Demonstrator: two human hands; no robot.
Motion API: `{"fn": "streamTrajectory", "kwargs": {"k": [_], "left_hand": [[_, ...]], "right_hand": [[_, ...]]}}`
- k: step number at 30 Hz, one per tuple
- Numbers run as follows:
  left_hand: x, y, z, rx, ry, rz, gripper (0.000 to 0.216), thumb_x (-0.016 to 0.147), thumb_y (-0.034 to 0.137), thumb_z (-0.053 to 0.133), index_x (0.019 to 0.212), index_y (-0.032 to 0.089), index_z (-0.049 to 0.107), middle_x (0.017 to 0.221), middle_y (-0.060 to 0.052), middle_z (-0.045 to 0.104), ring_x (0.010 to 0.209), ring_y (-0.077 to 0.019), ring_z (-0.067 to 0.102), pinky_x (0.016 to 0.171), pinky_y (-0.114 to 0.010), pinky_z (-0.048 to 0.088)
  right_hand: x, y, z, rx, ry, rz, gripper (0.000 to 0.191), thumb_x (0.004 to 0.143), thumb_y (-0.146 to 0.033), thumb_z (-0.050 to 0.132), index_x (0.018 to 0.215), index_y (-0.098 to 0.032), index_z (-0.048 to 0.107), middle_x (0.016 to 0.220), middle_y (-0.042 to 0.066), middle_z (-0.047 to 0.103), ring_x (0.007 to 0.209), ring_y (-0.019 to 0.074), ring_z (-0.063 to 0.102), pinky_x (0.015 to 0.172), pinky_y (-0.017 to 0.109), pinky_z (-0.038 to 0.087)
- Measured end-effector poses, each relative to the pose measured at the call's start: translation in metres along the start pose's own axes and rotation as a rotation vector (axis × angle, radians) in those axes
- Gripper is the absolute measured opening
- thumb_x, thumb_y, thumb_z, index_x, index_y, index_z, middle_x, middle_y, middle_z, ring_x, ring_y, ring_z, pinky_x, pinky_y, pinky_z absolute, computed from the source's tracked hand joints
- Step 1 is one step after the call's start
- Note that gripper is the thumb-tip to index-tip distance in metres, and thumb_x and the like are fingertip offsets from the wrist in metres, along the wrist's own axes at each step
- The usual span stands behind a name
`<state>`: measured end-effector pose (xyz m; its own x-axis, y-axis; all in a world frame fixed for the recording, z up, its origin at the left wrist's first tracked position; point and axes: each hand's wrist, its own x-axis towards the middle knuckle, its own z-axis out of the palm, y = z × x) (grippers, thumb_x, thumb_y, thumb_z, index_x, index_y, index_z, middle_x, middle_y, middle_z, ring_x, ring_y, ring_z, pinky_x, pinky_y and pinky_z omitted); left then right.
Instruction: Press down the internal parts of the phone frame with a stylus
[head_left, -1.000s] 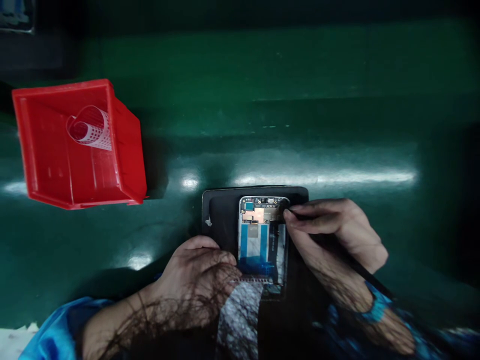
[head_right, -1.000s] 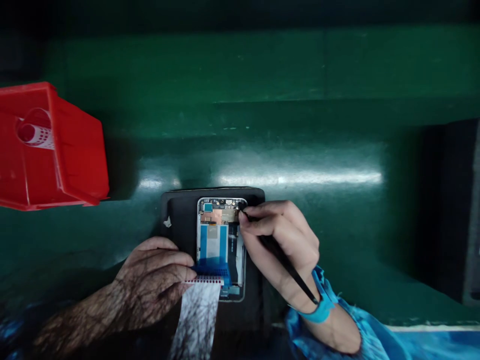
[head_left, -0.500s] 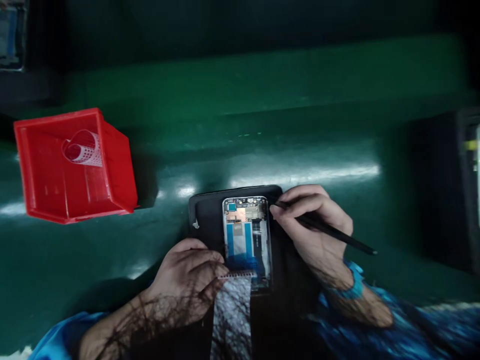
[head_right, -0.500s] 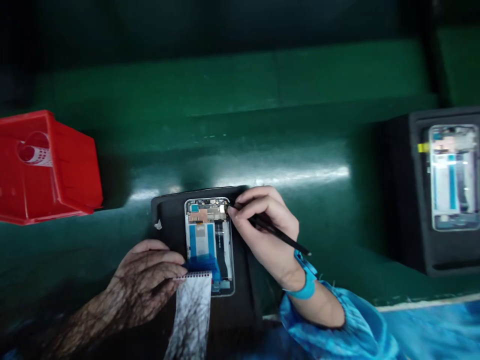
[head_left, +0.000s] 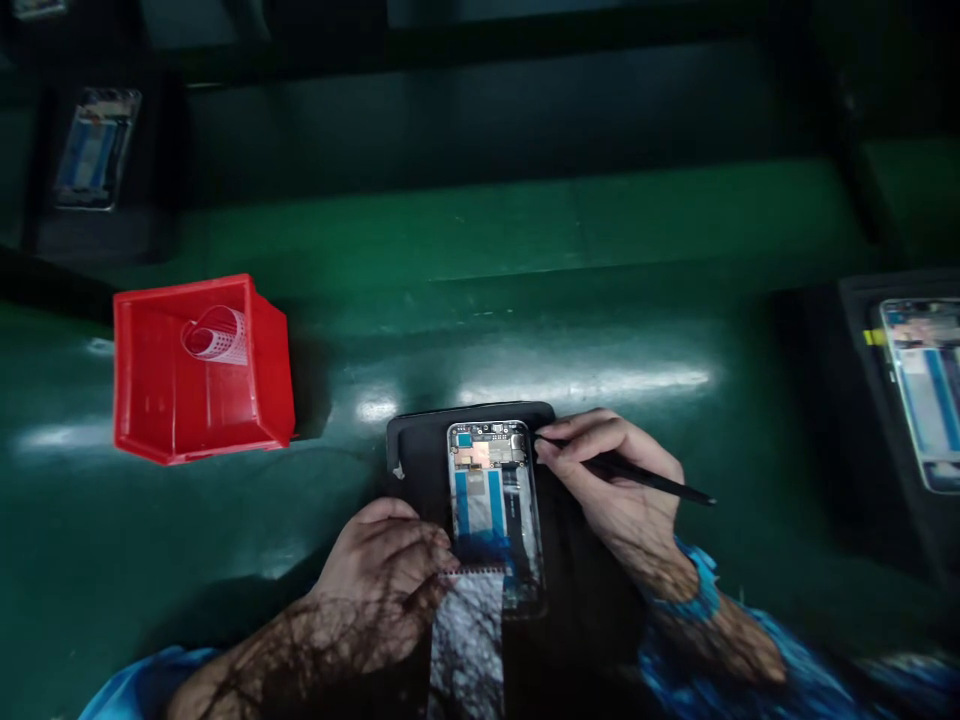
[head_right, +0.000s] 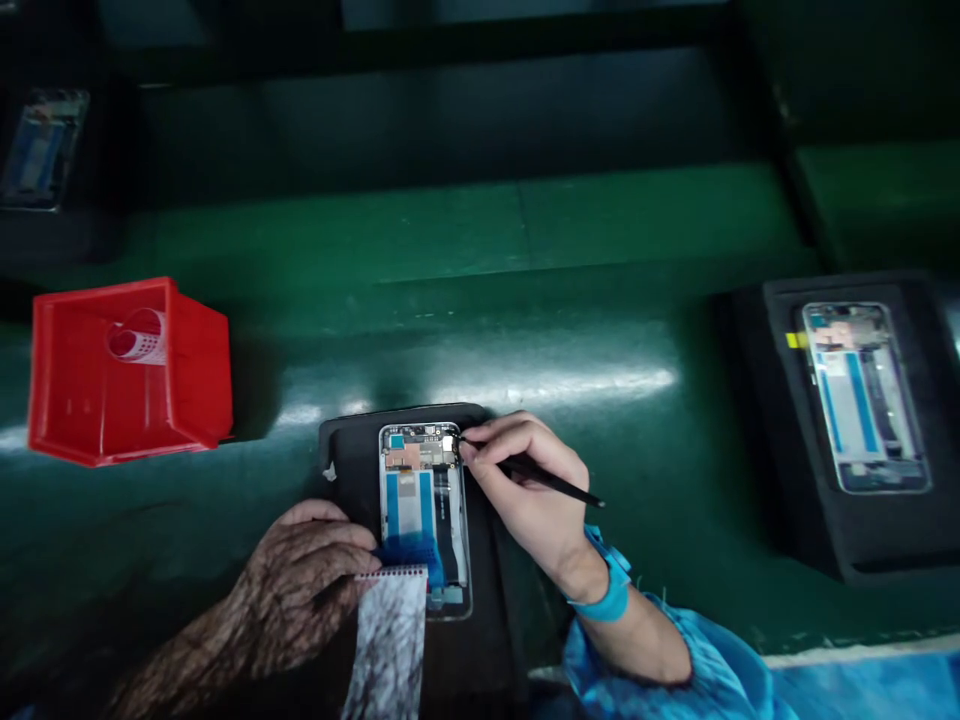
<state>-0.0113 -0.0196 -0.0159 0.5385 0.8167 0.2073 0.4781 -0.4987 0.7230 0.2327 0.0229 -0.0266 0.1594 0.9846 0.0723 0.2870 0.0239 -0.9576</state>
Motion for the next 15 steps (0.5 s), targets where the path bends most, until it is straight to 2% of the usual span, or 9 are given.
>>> {"fn": "streamTrajectory", "kwargs": {"k": [5,11,13,15], "left_hand": [[-0.0007,-0.0005,0.0020,-0.071,0.035,0.018,0.010,0.097,0.022,0.054,0.094,0.020,0.064,0.084,0.003,0.077,0.075,-0.0098,0.074,0.082,-0.029,0.054],[0.0006,0.0001,0.0016,-0.137,0.022,-0.022,0.005,0.091,0.018,0.062,0.090,0.022,0.064,0.083,0.004,0.076,0.072,-0.0105,0.069,0.078,-0.028,0.051],[0.0019,0.0009,-0.0007,-0.165,0.004,-0.044,0.007,0.089,0.016,0.064,0.087,0.022,0.065,0.082,0.004,0.076,0.072,-0.0115,0.068,0.076,-0.028,0.050],[0.0028,0.0011,-0.0039,-0.206,-0.015,-0.068,0.008,0.087,0.015,0.065,0.084,0.022,0.067,0.080,0.003,0.077,0.071,-0.0122,0.067,0.075,-0.028,0.050]], "right_hand": [[-0.0020,0.0002,0.0016,-0.048,-0.005,-0.042,0.023,0.079,-0.013,0.075,0.067,-0.027,0.062,0.080,-0.005,0.071,0.077,0.0121,0.070,0.068,0.028,0.057],[-0.0023,0.0052,0.0056,-0.081,-0.021,-0.114,0.022,0.080,-0.015,0.074,0.065,-0.024,0.062,0.076,-0.003,0.070,0.075,0.0156,0.068,0.066,0.033,0.056],[-0.0040,0.0069,0.0045,-0.066,-0.011,-0.134,0.019,0.083,-0.019,0.074,0.067,-0.022,0.063,0.080,-0.002,0.070,0.079,0.0165,0.068,0.068,0.035,0.058],[-0.0091,0.0045,0.0003,-0.037,0.019,-0.153,0.013,0.088,-0.025,0.070,0.077,-0.019,0.066,0.089,0.000,0.071,0.083,0.0163,0.069,0.071,0.035,0.060]]}}
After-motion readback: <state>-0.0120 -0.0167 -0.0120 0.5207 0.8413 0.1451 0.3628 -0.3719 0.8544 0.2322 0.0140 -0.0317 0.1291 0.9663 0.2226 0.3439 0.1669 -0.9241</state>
